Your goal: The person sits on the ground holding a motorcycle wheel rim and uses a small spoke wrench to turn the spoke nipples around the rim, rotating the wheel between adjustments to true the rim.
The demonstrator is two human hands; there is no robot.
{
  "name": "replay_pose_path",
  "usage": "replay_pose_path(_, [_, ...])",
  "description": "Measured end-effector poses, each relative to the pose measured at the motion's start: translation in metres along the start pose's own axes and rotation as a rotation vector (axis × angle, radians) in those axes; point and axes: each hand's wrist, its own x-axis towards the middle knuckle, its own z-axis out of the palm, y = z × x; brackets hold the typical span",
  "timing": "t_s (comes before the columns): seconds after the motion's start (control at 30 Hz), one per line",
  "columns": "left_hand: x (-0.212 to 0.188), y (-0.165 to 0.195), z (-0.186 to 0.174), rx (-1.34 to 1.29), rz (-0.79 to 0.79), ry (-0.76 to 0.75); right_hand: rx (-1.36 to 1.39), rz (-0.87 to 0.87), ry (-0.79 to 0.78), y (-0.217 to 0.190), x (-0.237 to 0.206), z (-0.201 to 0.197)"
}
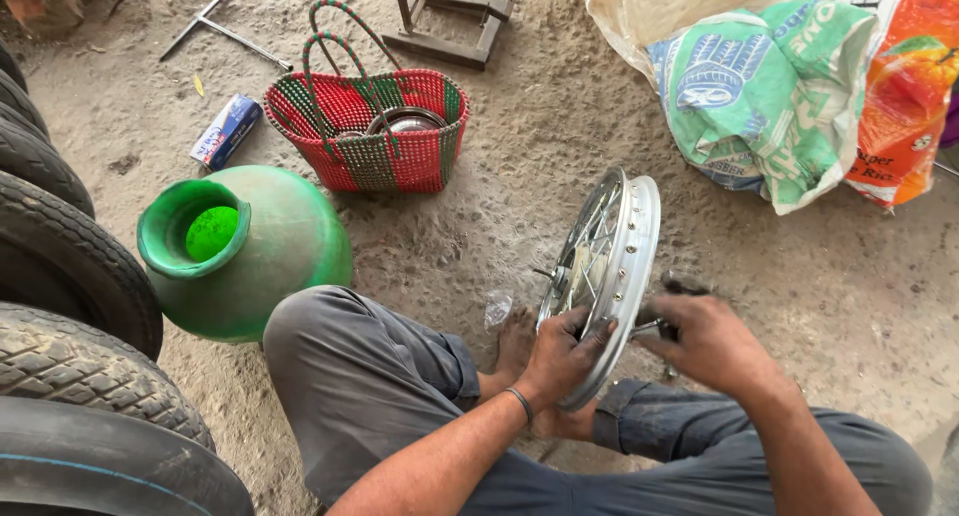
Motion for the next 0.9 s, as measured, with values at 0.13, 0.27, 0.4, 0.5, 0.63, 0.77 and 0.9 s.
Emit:
replay_pose_path(0.13, [0.001, 0.004, -0.002, 0.12, 0.136, 0.041, -0.336, -0.079, 0.013, 0.006, 0.007, 0.016])
replay_pose_path(0.27, [0.003, 0.007, -0.004, 0.218, 0.235, 0.065, -0.259, -0.204, 0.27, 0.03, 0.014, 0.043])
replay_pose_path(0.4, [0.006, 0.011, -0.002, 0.211, 0.237, 0.072, -0.185, -0.264, 0.355, 0.055, 0.018, 0.07])
replay_pose_path(0.5, [0.01, 0.014, 0.0, 0.228, 0.258, 0.091, -0.116, -0.137, 0.328, 0.067, 0.018, 0.086])
replay_pose_path(0.63, [0.012, 0.014, 0.001, 0.246, 0.273, 0.096, 0.008, -0.127, 0.34, 0.075, 0.013, 0.102])
replay_pose_path(0.77, [0.007, 0.012, 0.002, 0.249, 0.308, 0.111, 0.302, 0.005, 0.296, 0.074, 0.007, 0.112])
replay_pose_path(0.9, [0.003, 0.016, 0.005, 0.263, 0.262, 0.121, 0.306, -0.044, 0.346, 0.067, 0.005, 0.106])
